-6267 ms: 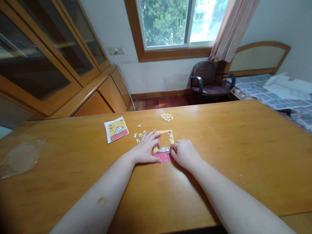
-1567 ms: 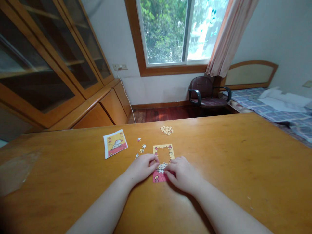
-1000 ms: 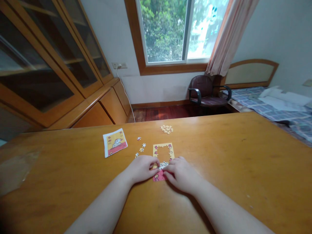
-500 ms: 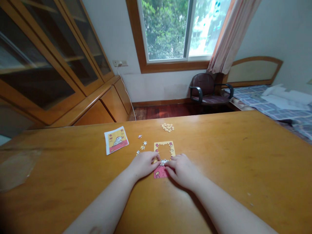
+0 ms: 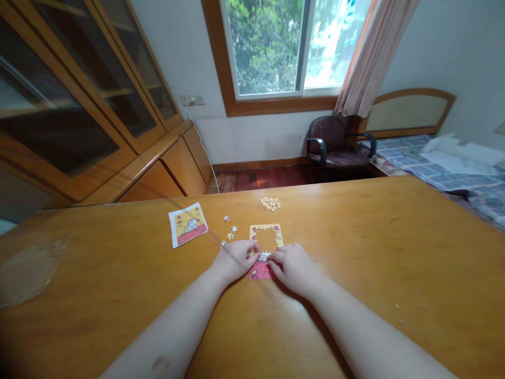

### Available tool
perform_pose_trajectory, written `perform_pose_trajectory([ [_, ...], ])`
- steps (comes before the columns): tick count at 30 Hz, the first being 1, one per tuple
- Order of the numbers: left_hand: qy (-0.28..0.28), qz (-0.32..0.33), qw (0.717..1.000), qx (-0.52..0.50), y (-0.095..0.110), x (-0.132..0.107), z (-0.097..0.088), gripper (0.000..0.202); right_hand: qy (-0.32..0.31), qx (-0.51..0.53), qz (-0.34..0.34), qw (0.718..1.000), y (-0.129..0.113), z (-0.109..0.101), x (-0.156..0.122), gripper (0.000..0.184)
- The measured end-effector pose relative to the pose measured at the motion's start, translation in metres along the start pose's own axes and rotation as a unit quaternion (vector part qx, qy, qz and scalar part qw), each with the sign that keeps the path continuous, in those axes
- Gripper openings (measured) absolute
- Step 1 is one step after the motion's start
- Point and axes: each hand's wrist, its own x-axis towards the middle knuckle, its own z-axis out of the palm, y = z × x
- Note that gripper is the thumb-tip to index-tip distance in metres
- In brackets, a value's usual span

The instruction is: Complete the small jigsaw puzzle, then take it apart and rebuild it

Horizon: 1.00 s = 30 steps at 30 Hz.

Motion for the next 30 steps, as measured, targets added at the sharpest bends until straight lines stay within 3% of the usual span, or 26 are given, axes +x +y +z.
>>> perform_pose_trajectory([
  [10,-0.01,0.07,0.997,0.003,-0.0014,-0.004,-0.004,0.021,0.039,0.014,0.023,0.999,0.003,0.002,0.0,0.026],
  [30,-0.019,0.062,0.997,0.031,0.0027,-0.004,-0.0066,0.023,0.031,-0.009,0.046,0.998,0.0034,0.0033,0.0015,0.025],
])
